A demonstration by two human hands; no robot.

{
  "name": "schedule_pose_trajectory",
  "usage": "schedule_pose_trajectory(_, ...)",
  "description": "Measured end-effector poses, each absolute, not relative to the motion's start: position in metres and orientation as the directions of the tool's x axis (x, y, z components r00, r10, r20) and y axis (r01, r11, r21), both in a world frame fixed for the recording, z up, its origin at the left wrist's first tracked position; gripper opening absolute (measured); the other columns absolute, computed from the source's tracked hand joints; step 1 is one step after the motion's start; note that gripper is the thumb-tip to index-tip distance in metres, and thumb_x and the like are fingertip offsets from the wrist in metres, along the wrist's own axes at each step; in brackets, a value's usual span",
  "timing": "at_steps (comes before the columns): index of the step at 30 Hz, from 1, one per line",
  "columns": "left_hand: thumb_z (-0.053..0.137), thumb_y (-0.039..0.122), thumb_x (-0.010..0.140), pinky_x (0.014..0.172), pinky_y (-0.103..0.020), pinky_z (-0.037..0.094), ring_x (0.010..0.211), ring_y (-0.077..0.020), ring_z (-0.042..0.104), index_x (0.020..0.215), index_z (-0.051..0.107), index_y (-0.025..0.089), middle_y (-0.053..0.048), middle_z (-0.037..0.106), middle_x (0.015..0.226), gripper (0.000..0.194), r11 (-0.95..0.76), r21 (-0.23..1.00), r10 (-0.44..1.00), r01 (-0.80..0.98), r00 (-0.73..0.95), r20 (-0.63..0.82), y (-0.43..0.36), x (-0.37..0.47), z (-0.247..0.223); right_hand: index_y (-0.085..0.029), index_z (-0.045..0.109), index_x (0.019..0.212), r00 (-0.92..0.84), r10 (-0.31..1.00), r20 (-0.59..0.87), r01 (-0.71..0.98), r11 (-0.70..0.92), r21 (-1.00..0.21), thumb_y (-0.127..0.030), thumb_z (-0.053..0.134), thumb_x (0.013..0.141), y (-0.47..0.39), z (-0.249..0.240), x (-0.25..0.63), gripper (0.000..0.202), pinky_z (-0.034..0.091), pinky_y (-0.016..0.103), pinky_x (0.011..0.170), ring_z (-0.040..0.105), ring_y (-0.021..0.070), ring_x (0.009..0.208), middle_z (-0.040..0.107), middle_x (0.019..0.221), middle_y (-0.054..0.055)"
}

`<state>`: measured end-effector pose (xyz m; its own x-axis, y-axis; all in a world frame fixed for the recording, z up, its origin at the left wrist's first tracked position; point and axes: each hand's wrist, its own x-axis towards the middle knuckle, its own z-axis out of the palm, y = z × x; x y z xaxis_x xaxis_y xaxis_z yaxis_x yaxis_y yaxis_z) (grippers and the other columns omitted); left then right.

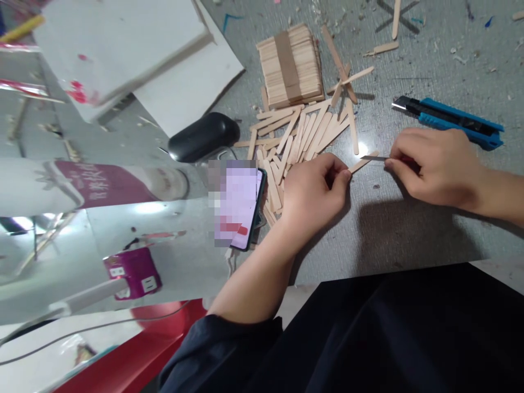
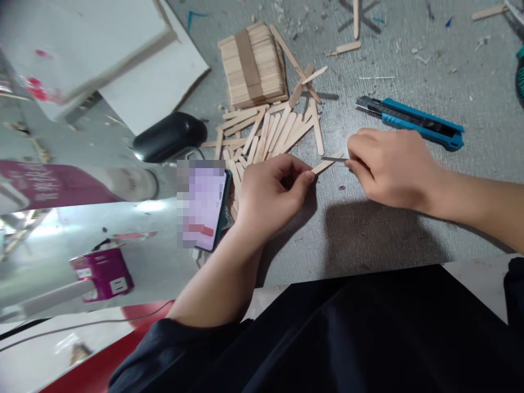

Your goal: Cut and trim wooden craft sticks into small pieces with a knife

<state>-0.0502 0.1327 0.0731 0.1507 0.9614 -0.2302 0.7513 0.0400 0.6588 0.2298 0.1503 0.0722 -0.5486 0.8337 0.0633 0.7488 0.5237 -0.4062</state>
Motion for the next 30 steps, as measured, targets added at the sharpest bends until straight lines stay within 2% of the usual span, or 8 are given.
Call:
schedule_pose_trajectory(5, 0.072, 0.037, 0.106, 0.071, -0.039, 0.043, 0.075, -0.0225, 0.069, 0.098, 0.077, 0.027, -0.004, 0.082, 0.084, 0.014, 0.012, 0.648, 0.965, 0.762, 0.160, -0.206, 0.119, -0.040, 0.074, -0.025, 0.079, 0.105, -0.500, 0.864, 0.056, 0.766, 0.471, -0.437, -0.037, 0.056, 0.120, 0.134, 0.077, 0.221, 0.030, 0.027, 0.040, 0.068, 0.063, 0.0266, 0.081, 0.082, 0.100, 0.011)
schedule_pose_trajectory(15, 0.073, 0.031, 0.104, 0.072, -0.040, 0.043, 0.074, -0.0219, 0.067, 0.096, 0.074, 0.026, -0.003, 0.080, 0.082, 0.009, 0.029, 0.647, 0.969, 0.762, 0.137, -0.205, 0.117, -0.036, 0.075, -0.023, 0.084, 0.114, -0.526, 0.850, -0.017, 0.780, 0.474, -0.409, -0.038, 0.054, 0.120, 0.136, 0.080, 0.219, 0.033, 0.024, 0.040, 0.070, 0.058, 0.0237, 0.077, 0.083, 0.110, 0.012)
schedule_pose_trajectory(23, 0.073, 0.033, 0.104, 0.071, -0.040, 0.042, 0.071, -0.0208, 0.064, 0.095, 0.071, 0.028, -0.001, 0.075, 0.078, 0.011, 0.033, 0.652, 0.968, 0.758, 0.138, -0.210, 0.117, -0.036, 0.072, -0.023, 0.082, 0.112, -0.535, 0.845, 0.004, 0.766, 0.486, -0.421, -0.037, 0.054, 0.120, 0.136, 0.080, 0.220, 0.033, 0.022, 0.040, 0.069, 0.055, 0.0234, 0.076, 0.079, 0.101, 0.011)
schedule_pose_trajectory(30, 0.075, 0.031, 0.104, 0.070, -0.040, 0.044, 0.072, -0.0210, 0.067, 0.095, 0.071, 0.027, -0.002, 0.078, 0.080, 0.011, 0.034, 0.652, 0.969, 0.757, 0.135, -0.207, 0.117, -0.038, 0.069, -0.024, 0.082, 0.111, -0.532, 0.846, 0.015, 0.763, 0.488, -0.424, -0.038, 0.054, 0.121, 0.137, 0.078, 0.221, 0.032, 0.021, 0.041, 0.069, 0.055, 0.0236, 0.078, 0.081, 0.105, 0.012)
